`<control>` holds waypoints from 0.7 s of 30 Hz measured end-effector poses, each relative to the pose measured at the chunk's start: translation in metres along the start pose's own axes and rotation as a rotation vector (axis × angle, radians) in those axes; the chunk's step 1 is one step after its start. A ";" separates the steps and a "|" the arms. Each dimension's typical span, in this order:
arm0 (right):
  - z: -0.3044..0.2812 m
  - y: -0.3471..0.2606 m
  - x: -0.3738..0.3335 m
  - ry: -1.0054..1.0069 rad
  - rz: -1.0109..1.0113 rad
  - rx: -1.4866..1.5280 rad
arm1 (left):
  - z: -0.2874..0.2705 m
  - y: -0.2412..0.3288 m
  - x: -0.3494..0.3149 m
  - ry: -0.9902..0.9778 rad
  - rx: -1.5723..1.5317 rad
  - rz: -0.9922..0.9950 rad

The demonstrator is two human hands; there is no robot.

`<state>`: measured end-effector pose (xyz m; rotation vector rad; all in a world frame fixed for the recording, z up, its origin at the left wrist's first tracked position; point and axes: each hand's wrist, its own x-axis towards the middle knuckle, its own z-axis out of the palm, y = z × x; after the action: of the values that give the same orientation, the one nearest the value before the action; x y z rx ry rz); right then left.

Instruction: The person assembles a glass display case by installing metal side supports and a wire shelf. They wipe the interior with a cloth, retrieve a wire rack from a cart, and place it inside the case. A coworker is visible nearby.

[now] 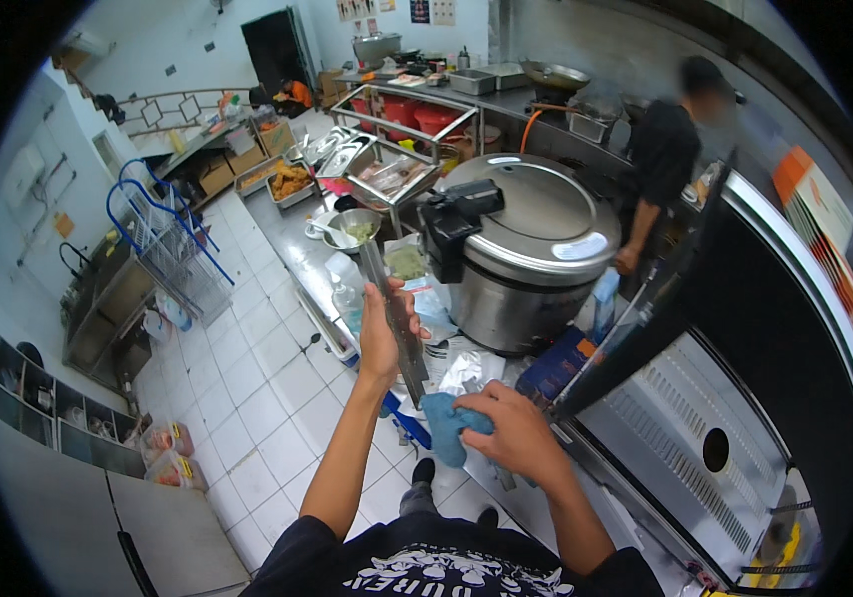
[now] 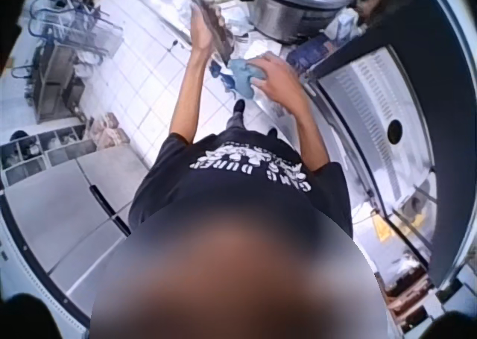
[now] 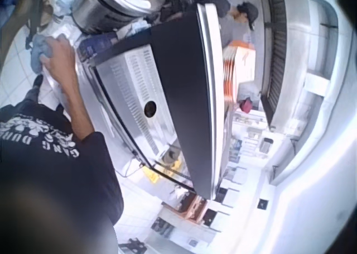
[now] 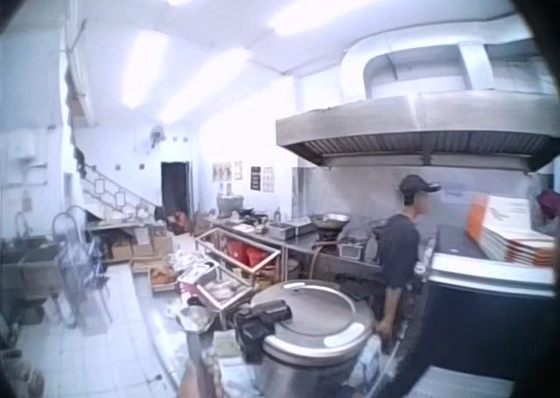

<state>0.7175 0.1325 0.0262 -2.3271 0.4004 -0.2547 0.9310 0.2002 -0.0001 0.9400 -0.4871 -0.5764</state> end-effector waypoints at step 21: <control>0.173 -0.018 0.146 0.093 0.360 0.232 | -0.132 -0.042 0.041 -0.357 0.465 -0.510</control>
<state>0.9089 0.2044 -0.0732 -1.9799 0.7830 -0.2204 1.0326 0.2337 -0.0967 1.4301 -0.7249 -1.1351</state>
